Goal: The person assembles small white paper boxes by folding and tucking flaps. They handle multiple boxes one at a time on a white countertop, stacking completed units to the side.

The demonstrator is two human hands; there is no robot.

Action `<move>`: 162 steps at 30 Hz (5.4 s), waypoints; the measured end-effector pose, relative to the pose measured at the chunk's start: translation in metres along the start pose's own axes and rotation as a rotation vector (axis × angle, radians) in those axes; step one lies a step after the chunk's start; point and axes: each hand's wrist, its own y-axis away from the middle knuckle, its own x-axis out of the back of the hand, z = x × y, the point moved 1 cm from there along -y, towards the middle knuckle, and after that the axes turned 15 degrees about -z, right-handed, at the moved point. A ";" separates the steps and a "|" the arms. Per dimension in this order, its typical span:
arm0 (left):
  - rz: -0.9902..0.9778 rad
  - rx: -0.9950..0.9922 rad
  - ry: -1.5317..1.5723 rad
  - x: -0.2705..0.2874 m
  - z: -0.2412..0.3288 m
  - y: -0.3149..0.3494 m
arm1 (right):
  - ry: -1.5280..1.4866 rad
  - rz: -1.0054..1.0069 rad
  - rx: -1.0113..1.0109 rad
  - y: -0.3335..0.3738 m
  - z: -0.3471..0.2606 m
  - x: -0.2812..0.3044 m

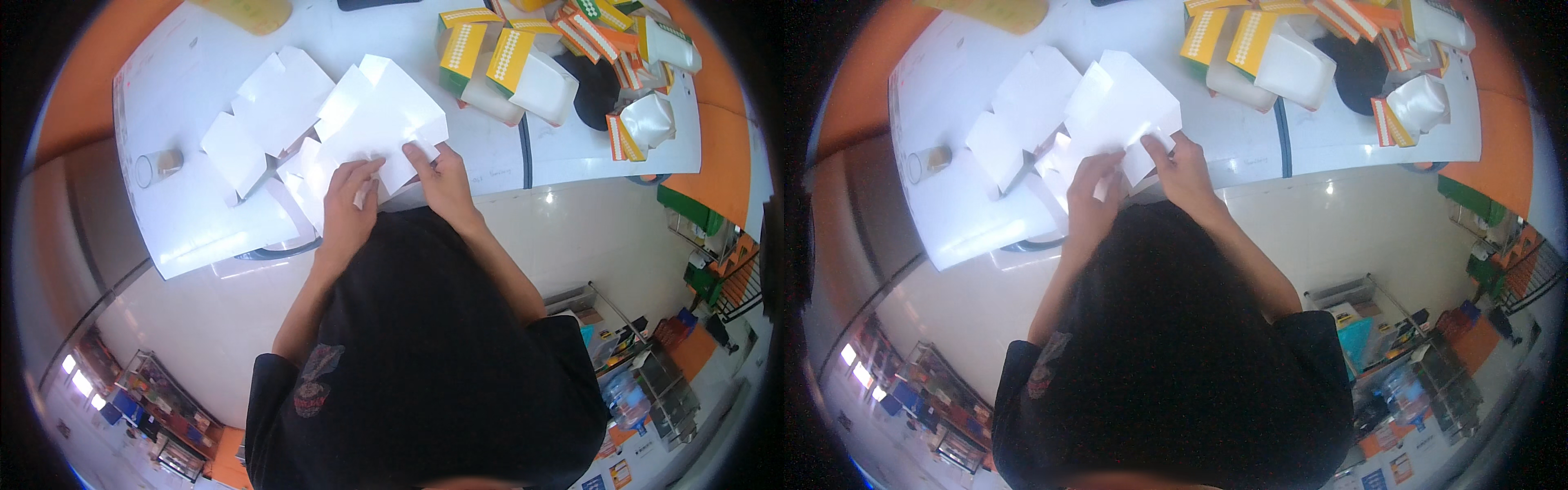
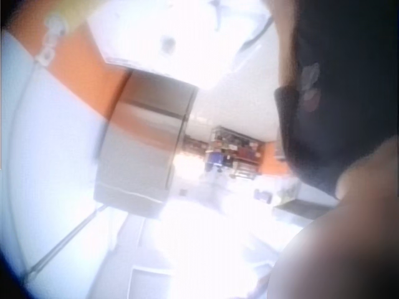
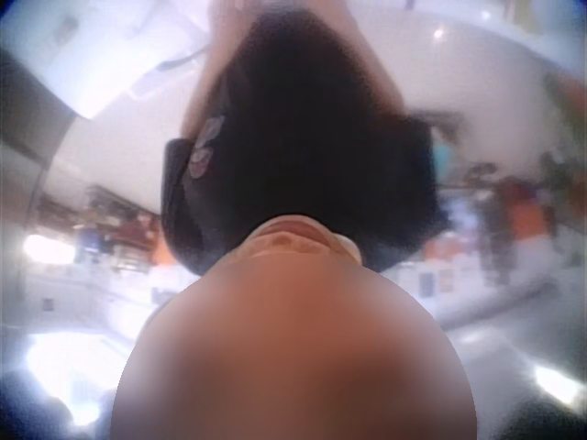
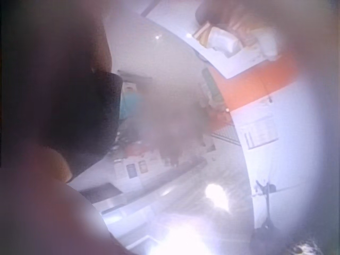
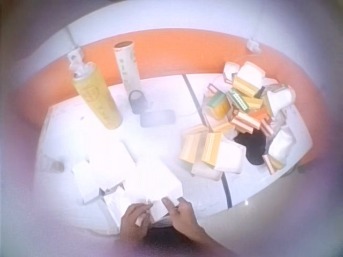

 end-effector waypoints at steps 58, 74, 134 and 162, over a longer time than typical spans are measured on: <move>-0.238 0.287 0.699 0.019 -0.025 -0.059 | 0.264 -0.199 0.378 -0.022 -0.022 0.024; -0.074 0.092 0.252 0.025 0.005 -0.063 | 0.553 0.237 0.604 -0.025 -0.011 -0.006; 0.075 -0.298 -0.033 0.020 0.042 -0.045 | -0.117 0.057 0.371 -0.008 -0.031 0.068; -0.235 0.410 0.680 -0.009 -0.033 -0.016 | 0.209 -0.179 -0.042 -0.009 0.037 0.036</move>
